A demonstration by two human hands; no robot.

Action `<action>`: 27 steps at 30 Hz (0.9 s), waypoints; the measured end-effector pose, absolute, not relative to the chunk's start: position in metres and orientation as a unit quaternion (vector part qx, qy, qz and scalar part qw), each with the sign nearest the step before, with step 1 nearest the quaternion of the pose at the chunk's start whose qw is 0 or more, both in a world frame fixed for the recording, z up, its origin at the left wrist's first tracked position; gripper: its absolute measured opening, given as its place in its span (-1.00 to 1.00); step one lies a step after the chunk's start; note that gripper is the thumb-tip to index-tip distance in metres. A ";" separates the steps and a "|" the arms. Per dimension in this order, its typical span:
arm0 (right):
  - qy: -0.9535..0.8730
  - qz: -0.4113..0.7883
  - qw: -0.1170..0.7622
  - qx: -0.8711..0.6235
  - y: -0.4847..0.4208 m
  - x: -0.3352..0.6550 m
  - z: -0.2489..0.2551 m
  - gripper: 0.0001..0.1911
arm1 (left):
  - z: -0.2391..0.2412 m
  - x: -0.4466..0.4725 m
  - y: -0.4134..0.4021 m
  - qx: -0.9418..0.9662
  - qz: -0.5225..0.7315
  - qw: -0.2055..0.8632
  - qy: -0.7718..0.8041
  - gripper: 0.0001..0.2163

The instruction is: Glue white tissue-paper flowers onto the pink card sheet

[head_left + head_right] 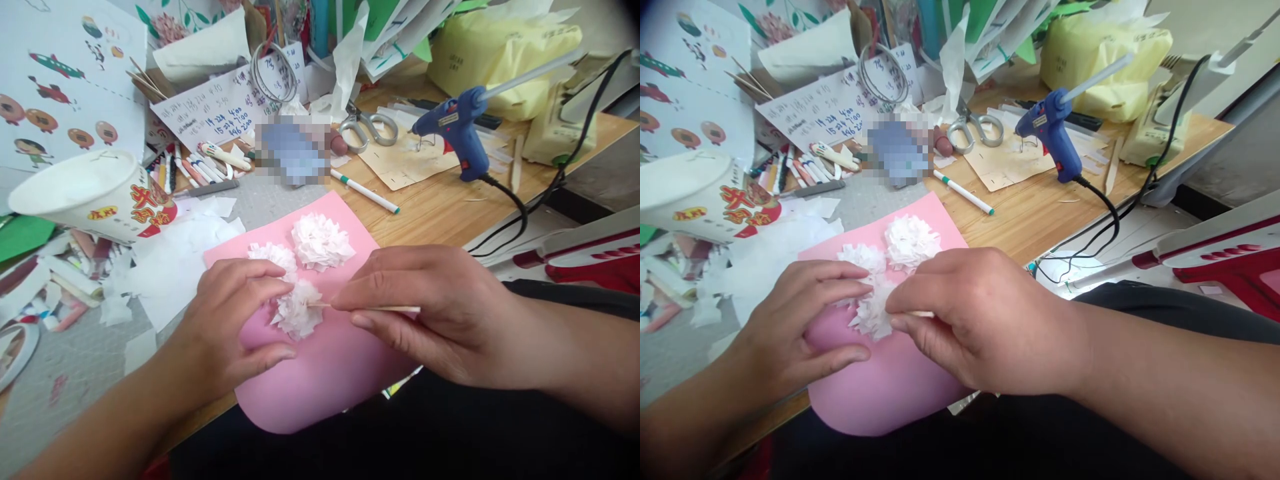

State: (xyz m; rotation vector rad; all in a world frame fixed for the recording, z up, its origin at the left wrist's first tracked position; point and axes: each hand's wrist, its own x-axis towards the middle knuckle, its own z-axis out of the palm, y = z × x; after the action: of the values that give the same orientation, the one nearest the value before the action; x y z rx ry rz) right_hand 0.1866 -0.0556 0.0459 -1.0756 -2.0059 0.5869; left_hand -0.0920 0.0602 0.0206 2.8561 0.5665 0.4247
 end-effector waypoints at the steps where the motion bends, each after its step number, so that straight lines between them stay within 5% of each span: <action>1: -0.785 0.232 0.384 -0.426 -0.056 0.186 0.046 -0.80 | 0.018 -0.092 0.059 0.967 0.143 0.090 0.191 -0.56; 19: -0.591 0.333 0.474 -0.561 -0.056 0.174 0.040 -0.88 | 0.012 -0.090 0.055 0.964 0.138 0.074 0.215 -0.52; 24: -0.469 0.389 0.614 -0.502 -0.056 0.182 0.037 -0.85 | 0.019 -0.092 0.061 0.956 0.184 0.085 0.210 -0.67; 27: -0.510 0.366 0.592 -0.505 -0.055 0.182 0.041 -0.85 | 0.030 -0.109 0.077 0.944 0.202 0.092 0.243 -0.79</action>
State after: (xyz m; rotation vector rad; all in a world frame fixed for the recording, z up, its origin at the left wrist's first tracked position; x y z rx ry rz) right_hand 0.1821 -0.0550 0.0413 -1.1747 -1.1870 0.8511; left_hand -0.1093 0.0766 0.0298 2.8039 0.7218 0.5989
